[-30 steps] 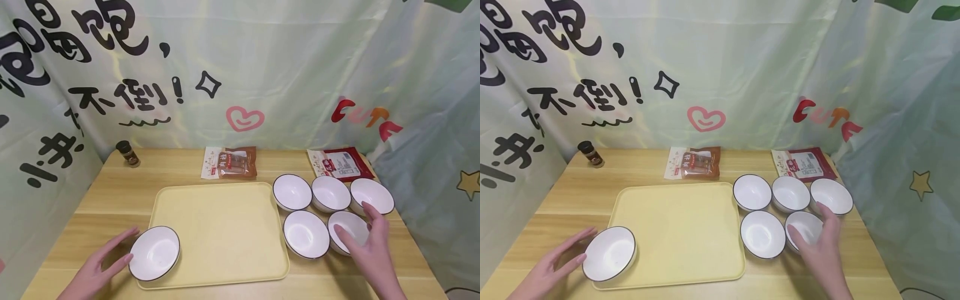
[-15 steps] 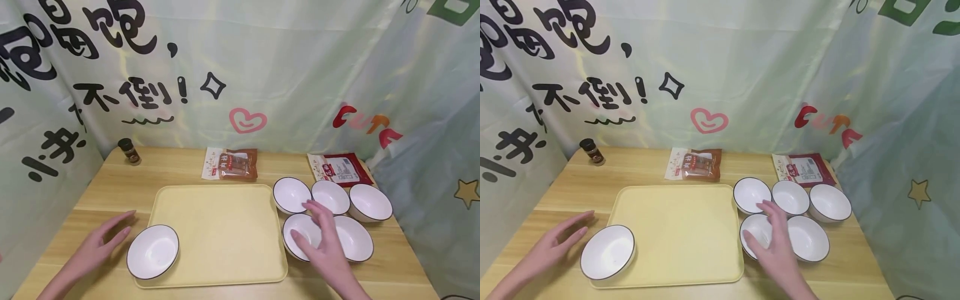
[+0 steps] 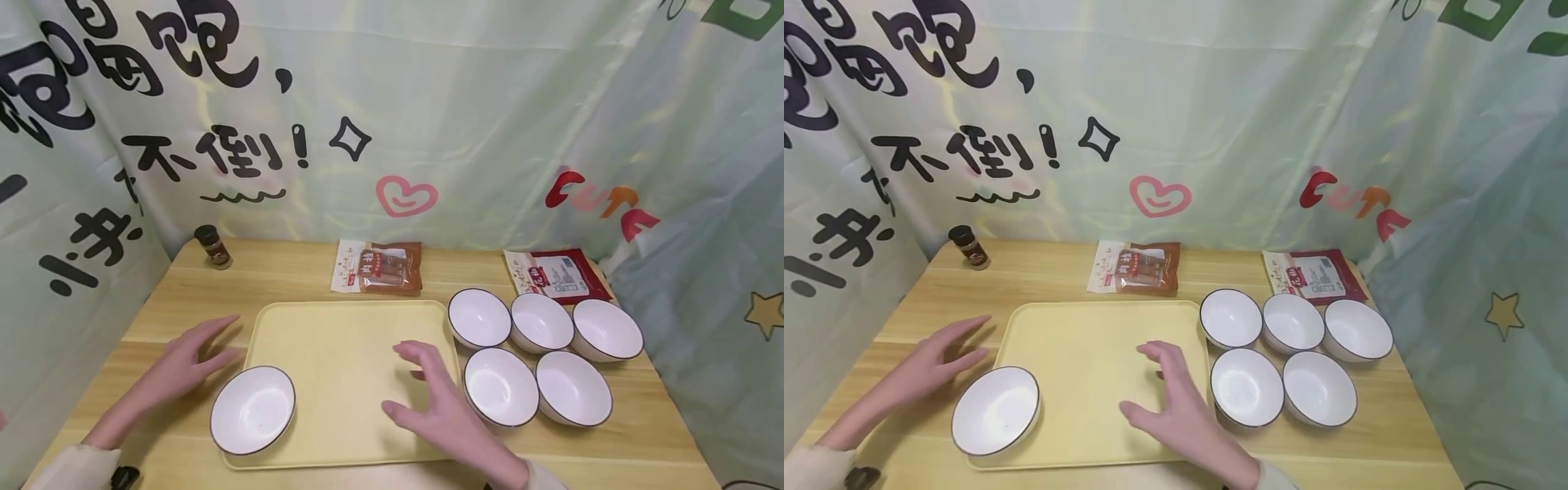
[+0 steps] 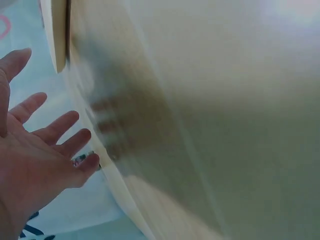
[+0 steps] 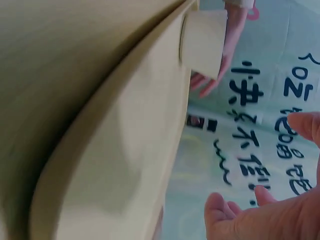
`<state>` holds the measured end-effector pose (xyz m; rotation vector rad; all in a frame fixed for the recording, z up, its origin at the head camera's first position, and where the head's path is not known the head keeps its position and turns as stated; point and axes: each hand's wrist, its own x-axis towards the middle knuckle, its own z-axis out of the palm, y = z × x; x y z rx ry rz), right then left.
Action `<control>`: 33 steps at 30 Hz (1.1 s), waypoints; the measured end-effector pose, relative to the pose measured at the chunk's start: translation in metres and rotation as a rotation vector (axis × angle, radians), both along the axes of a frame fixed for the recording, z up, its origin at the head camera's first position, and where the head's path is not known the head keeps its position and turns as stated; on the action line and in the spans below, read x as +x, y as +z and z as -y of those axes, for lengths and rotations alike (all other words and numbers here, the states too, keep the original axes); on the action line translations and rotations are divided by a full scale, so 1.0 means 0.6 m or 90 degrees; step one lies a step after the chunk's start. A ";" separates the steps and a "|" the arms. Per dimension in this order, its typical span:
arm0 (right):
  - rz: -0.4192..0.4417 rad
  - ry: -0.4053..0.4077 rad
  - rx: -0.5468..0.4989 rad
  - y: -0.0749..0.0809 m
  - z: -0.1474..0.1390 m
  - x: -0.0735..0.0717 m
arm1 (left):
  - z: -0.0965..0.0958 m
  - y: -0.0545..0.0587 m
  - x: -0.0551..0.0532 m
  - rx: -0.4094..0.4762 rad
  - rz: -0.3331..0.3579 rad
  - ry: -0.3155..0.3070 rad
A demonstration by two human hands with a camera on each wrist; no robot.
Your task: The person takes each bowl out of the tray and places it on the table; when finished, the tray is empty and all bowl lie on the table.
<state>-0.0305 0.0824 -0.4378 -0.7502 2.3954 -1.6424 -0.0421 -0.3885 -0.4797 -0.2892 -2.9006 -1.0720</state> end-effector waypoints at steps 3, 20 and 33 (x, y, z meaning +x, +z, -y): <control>0.063 0.044 0.000 -0.007 0.031 -0.001 | 0.000 0.002 -0.018 -0.028 -0.003 -0.008; 0.197 0.185 0.032 -0.037 0.194 0.014 | -0.005 -0.019 -0.061 -0.114 0.026 -0.084; 0.152 0.152 0.047 -0.061 0.272 0.023 | -0.003 -0.022 -0.057 -0.139 0.020 -0.080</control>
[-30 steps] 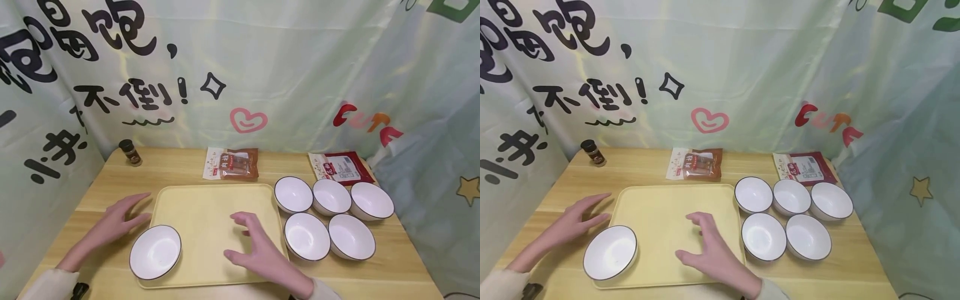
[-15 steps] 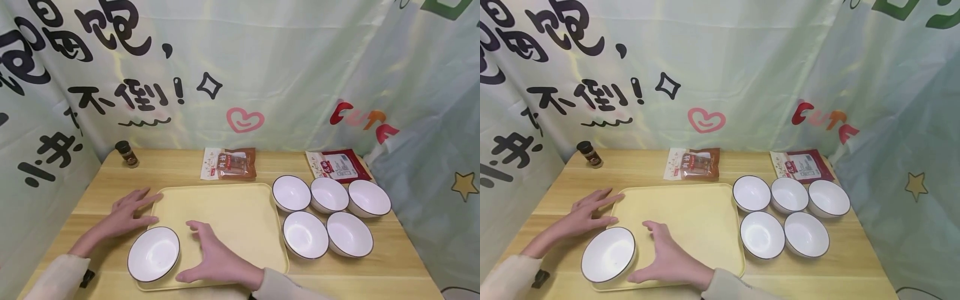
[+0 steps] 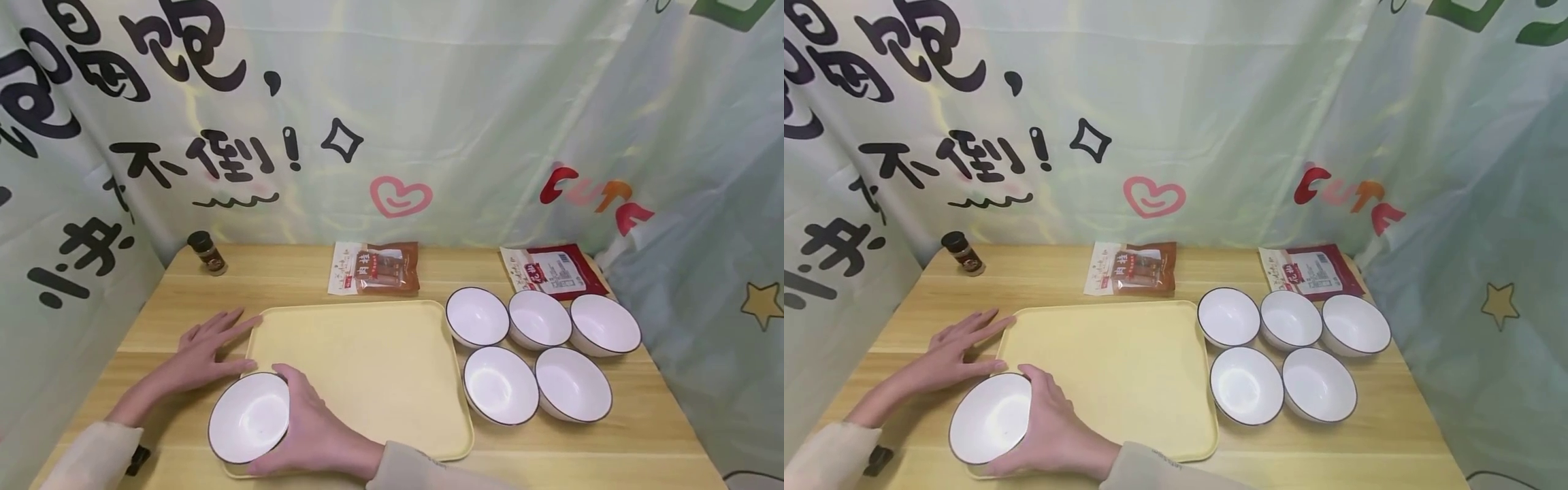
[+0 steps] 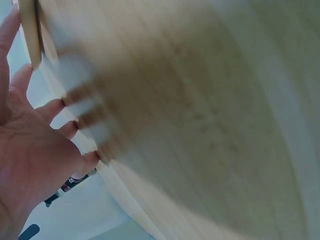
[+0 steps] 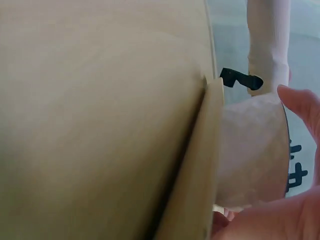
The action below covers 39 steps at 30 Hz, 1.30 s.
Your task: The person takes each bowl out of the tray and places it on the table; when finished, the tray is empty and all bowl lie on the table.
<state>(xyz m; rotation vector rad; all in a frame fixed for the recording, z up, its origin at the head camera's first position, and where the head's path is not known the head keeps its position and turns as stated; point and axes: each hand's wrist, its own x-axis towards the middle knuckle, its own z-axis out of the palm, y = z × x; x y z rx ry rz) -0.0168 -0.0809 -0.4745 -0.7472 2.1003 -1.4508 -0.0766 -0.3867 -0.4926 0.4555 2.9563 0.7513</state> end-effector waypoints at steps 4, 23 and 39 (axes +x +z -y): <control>-0.015 -0.020 0.003 -0.004 0.016 0.007 | 0.004 -0.003 0.000 -0.004 0.004 0.001; -0.108 -0.037 0.025 -0.007 0.021 0.019 | 0.011 -0.005 0.001 -0.013 0.014 0.012; -0.034 -0.078 -0.046 0.032 -0.038 0.017 | 0.016 -0.014 0.004 -0.043 -0.005 -0.001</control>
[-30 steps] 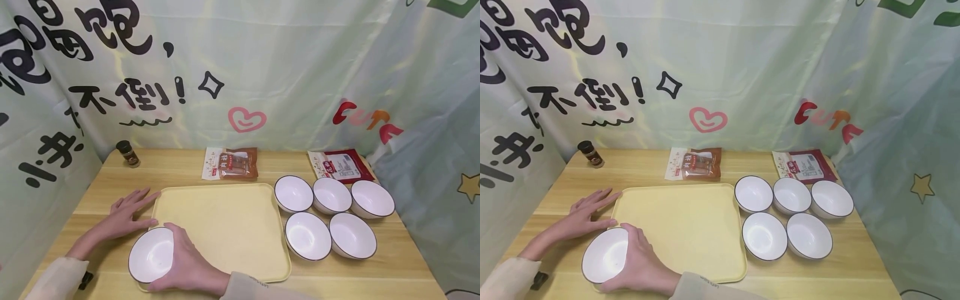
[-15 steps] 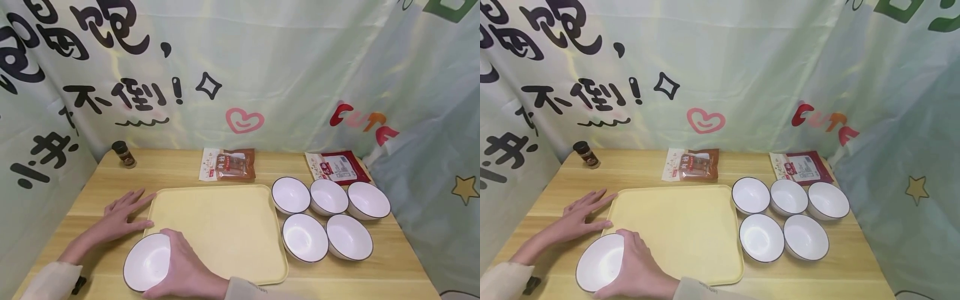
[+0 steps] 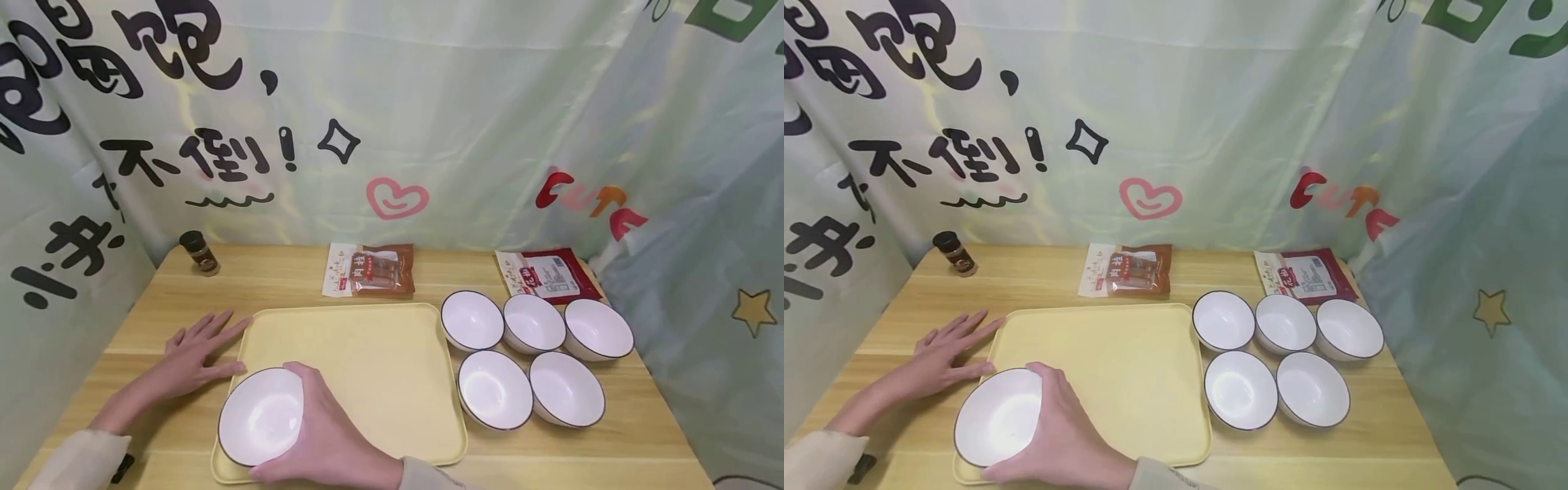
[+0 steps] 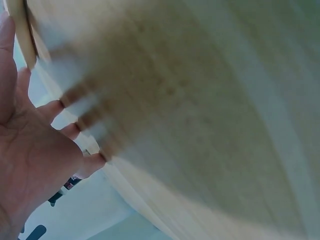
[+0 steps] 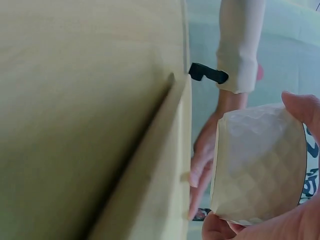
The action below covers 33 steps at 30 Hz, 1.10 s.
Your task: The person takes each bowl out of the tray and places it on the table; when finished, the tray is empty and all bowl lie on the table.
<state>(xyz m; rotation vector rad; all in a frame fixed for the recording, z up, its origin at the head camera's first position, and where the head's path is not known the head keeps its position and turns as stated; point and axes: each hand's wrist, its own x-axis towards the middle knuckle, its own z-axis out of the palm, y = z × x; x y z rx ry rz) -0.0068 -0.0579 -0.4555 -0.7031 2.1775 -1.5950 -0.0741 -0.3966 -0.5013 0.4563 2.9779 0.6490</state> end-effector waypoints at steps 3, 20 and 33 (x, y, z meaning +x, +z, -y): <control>-0.004 -0.007 -0.002 0.010 -0.019 -0.005 | -0.006 -0.003 -0.007 -0.004 0.003 -0.001; 0.013 -0.063 0.011 0.040 -0.119 -0.018 | -0.008 0.006 0.000 0.027 0.022 0.003; 0.017 -0.129 0.023 0.083 -0.204 -0.058 | -0.011 0.008 0.003 0.037 0.019 -0.008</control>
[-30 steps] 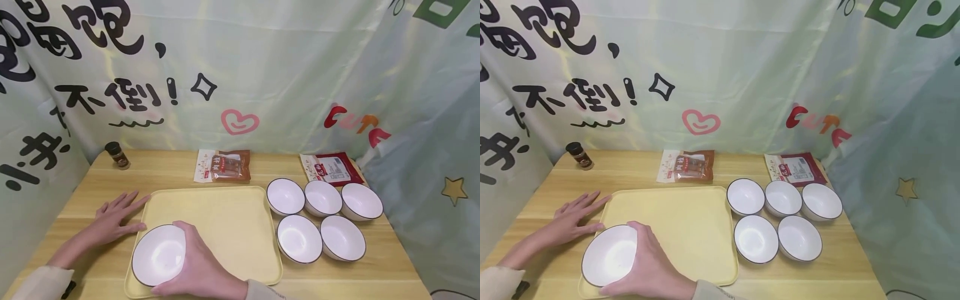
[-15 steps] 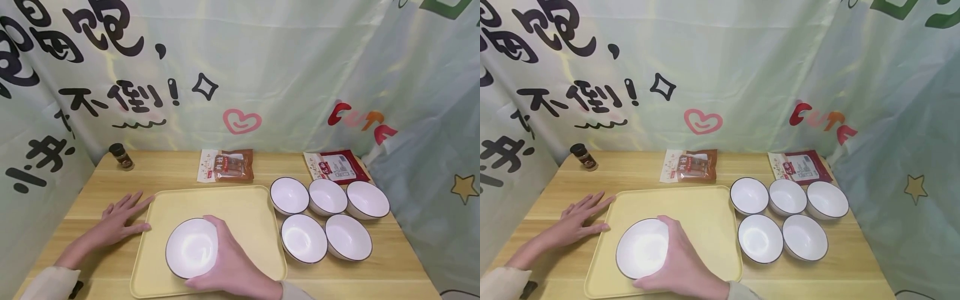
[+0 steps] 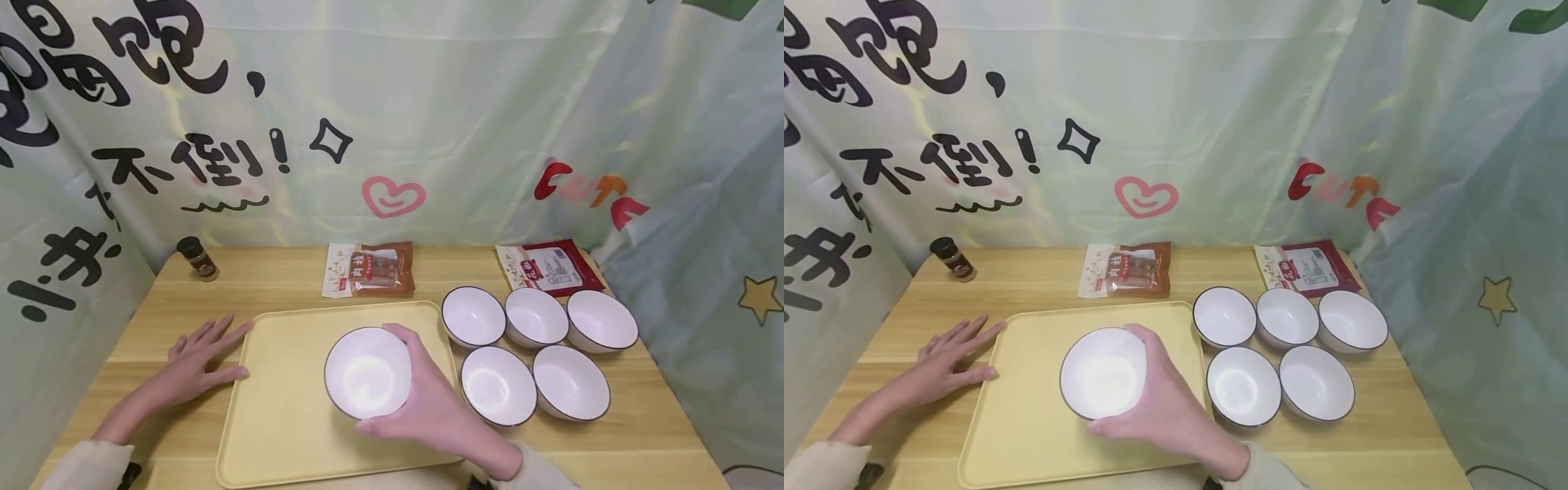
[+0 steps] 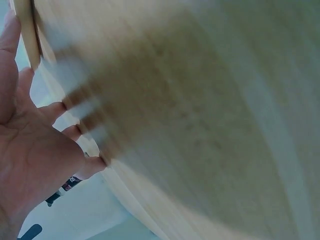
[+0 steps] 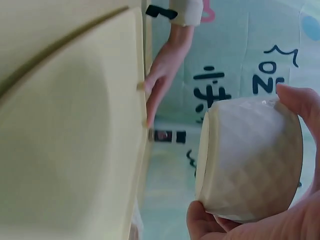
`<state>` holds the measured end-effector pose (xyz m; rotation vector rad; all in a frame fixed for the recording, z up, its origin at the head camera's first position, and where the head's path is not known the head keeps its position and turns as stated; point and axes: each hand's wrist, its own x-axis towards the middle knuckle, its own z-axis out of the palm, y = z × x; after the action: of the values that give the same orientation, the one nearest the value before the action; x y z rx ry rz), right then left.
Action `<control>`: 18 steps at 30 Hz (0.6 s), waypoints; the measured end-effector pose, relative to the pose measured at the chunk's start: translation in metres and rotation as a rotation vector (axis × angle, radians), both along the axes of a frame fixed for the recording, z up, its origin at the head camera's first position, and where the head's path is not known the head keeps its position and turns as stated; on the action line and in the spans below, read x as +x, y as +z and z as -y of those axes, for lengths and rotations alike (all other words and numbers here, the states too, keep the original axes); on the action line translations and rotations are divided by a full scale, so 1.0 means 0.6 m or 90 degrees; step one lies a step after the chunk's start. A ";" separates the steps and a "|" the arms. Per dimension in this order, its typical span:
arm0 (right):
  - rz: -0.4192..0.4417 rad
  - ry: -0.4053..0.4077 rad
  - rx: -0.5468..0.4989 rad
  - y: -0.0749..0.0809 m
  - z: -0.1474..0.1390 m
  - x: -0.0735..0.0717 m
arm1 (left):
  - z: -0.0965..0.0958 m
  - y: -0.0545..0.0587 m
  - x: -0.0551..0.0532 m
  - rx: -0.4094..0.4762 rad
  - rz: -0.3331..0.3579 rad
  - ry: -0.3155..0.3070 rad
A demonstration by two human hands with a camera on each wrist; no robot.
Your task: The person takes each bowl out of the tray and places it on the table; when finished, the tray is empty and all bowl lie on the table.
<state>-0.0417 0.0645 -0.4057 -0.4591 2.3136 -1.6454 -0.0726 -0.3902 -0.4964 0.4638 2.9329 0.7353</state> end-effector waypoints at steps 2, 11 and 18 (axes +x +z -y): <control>0.003 -0.020 0.009 0.001 -0.016 -0.004 | -0.001 0.000 0.000 0.000 -0.002 -0.002; -0.024 -0.083 0.069 0.011 -0.089 -0.014 | 0.004 -0.006 0.007 0.018 -0.014 -0.006; -0.055 -0.136 0.105 0.022 -0.158 -0.022 | 0.001 -0.012 0.001 0.027 -0.026 -0.008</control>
<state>-0.0546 0.1592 -0.3927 -0.2602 2.6165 -1.5322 -0.0720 -0.3909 -0.5035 0.5067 2.9547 0.7978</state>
